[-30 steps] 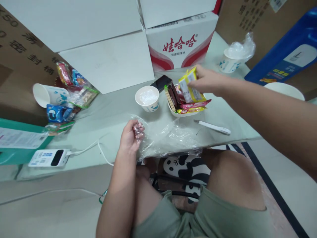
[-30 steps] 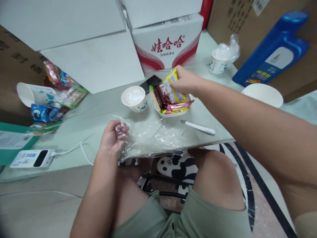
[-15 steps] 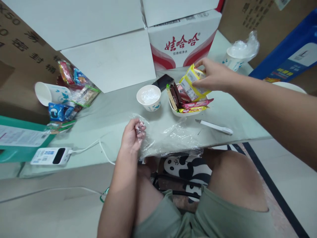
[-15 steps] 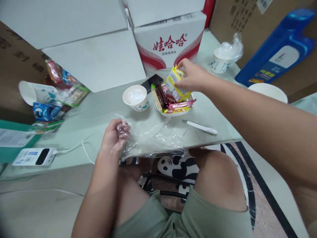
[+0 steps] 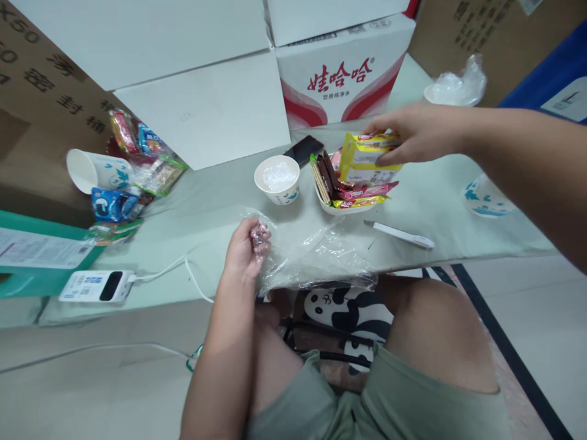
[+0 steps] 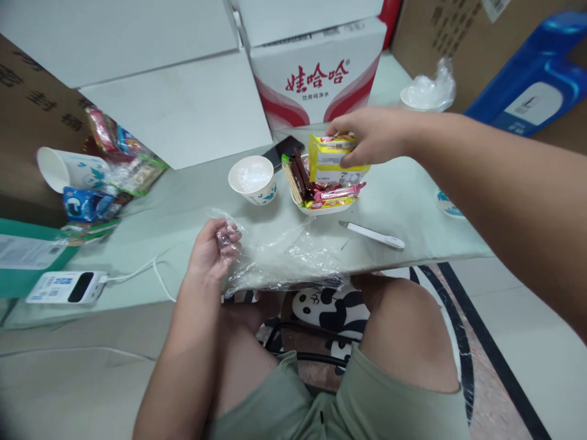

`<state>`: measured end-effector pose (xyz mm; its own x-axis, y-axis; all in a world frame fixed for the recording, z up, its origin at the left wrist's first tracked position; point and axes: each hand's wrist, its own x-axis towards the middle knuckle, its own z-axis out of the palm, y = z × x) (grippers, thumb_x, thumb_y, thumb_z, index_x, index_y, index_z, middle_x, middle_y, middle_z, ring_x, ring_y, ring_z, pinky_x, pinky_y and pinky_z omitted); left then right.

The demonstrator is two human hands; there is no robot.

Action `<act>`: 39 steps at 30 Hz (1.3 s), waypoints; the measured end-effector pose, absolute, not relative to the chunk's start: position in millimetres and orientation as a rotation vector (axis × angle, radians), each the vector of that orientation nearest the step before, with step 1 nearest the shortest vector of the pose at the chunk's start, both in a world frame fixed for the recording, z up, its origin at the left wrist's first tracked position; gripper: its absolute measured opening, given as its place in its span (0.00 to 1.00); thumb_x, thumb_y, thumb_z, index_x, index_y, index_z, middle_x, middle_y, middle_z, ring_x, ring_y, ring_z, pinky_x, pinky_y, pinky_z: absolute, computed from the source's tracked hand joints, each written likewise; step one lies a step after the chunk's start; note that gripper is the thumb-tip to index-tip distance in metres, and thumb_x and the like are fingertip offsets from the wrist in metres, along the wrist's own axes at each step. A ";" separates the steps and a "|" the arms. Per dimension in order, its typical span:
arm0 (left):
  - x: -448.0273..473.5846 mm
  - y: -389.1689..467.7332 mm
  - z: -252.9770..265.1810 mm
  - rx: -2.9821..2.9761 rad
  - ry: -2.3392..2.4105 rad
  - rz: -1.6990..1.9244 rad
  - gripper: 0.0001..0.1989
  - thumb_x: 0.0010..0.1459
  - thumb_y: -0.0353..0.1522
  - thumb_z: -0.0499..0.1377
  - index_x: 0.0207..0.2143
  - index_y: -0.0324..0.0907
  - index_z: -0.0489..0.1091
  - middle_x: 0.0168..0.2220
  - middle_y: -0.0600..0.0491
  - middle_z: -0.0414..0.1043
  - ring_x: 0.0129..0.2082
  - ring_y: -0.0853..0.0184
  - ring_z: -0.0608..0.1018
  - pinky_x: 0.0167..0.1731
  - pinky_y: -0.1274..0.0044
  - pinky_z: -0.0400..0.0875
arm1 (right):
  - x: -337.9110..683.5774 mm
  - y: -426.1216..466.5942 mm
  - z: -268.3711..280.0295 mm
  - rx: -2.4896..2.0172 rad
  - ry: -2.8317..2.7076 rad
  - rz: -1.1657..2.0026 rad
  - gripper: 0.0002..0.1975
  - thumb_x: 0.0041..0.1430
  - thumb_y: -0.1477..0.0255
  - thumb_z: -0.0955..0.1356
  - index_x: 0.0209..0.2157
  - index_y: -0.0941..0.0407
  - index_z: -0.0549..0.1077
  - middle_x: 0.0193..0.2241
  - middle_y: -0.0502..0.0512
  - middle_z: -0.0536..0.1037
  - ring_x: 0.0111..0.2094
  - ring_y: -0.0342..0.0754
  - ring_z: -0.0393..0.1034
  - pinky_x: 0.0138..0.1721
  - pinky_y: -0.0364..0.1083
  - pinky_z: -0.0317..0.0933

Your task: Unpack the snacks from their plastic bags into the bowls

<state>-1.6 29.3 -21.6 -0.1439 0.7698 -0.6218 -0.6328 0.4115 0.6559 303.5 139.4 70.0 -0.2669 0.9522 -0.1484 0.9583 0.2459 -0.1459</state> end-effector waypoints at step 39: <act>-13.7 26.6 -17.6 0.142 1.139 1.118 0.16 0.59 0.28 0.55 0.19 0.40 0.58 0.19 0.57 0.63 0.13 0.80 0.64 0.06 0.89 0.43 | 286.3 48.8 26.2 1.880 3.317 -0.135 0.04 0.62 0.69 0.67 0.39 0.52 0.73 0.37 0.57 0.79 0.41 0.56 0.74 0.44 0.55 0.68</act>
<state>-13.7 26.6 -17.6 -0.0230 0.7626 -0.6465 -0.6324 0.4897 0.6002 286.3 48.8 26.2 -0.3493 0.7854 0.5110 0.7413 0.5652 -0.3620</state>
